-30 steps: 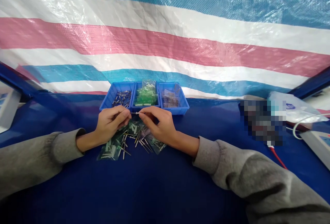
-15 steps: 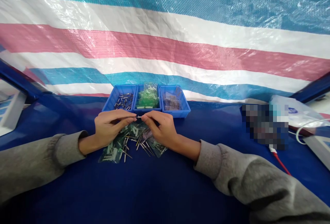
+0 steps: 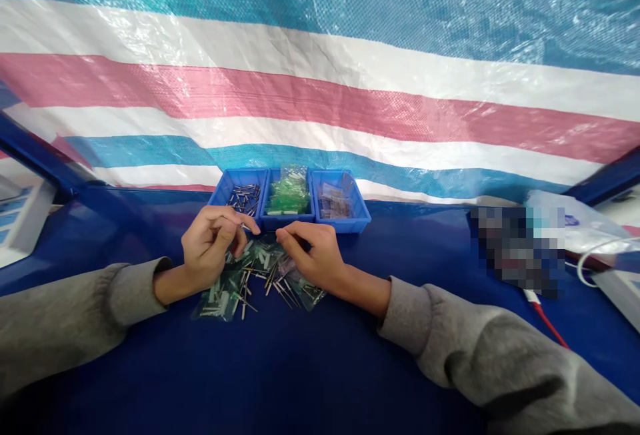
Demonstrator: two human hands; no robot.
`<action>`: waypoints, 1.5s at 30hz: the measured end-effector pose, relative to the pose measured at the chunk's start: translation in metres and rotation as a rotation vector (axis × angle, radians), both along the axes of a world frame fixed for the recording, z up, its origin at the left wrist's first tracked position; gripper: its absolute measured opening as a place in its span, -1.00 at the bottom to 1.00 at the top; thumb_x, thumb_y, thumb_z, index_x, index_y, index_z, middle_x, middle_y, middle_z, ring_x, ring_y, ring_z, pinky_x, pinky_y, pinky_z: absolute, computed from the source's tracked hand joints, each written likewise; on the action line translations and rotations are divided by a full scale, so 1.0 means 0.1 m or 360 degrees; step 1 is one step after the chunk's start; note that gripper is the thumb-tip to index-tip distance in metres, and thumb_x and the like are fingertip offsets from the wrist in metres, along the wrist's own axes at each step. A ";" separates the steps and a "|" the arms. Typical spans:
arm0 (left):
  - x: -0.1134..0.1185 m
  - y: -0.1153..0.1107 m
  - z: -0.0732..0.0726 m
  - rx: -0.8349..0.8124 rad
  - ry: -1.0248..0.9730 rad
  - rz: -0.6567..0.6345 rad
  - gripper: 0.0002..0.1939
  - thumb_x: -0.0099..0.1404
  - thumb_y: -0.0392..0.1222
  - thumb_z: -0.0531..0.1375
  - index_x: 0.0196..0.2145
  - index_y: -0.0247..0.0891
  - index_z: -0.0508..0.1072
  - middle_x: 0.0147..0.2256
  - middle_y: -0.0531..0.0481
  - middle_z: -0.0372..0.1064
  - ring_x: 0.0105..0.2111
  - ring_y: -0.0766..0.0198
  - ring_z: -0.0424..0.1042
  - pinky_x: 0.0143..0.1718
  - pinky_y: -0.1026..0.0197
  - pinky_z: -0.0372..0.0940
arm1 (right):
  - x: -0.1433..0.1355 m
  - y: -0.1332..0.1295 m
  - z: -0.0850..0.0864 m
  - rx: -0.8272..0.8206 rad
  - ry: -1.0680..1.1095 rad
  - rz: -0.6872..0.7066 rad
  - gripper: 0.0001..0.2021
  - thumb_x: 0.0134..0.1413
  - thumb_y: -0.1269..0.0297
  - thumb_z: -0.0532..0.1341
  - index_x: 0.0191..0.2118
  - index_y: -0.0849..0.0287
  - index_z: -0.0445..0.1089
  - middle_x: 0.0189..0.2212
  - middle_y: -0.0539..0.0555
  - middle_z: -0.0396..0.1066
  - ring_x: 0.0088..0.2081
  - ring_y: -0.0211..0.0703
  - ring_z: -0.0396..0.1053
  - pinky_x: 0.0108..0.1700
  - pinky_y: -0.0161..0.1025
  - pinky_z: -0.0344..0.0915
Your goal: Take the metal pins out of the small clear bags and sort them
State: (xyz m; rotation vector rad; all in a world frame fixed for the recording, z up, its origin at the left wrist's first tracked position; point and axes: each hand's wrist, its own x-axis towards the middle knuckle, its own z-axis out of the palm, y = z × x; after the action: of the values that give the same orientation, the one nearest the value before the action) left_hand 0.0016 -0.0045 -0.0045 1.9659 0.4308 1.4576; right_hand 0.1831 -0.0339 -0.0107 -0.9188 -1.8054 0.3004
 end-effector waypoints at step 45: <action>0.03 -0.01 0.06 0.0179 0.0485 0.0372 -0.93 0.22 -0.27 0.15 -0.34 -0.31 0.41 -0.68 0.17 0.23 -0.72 0.52 0.17 -0.68 0.45 0.10 | -0.19 -0.35 0.14 0.0221 -0.1323 0.0526 -0.81 0.10 0.28 0.08 -0.46 0.23 0.32 -0.55 0.01 0.33 -0.58 -0.30 0.20 -0.58 -0.29 -0.05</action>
State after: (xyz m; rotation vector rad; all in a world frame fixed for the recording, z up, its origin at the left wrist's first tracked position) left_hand 0.0051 -0.0058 0.0020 2.3024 0.7485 1.3456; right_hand 0.1639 -0.0694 0.0035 -0.6813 -2.7135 -0.0244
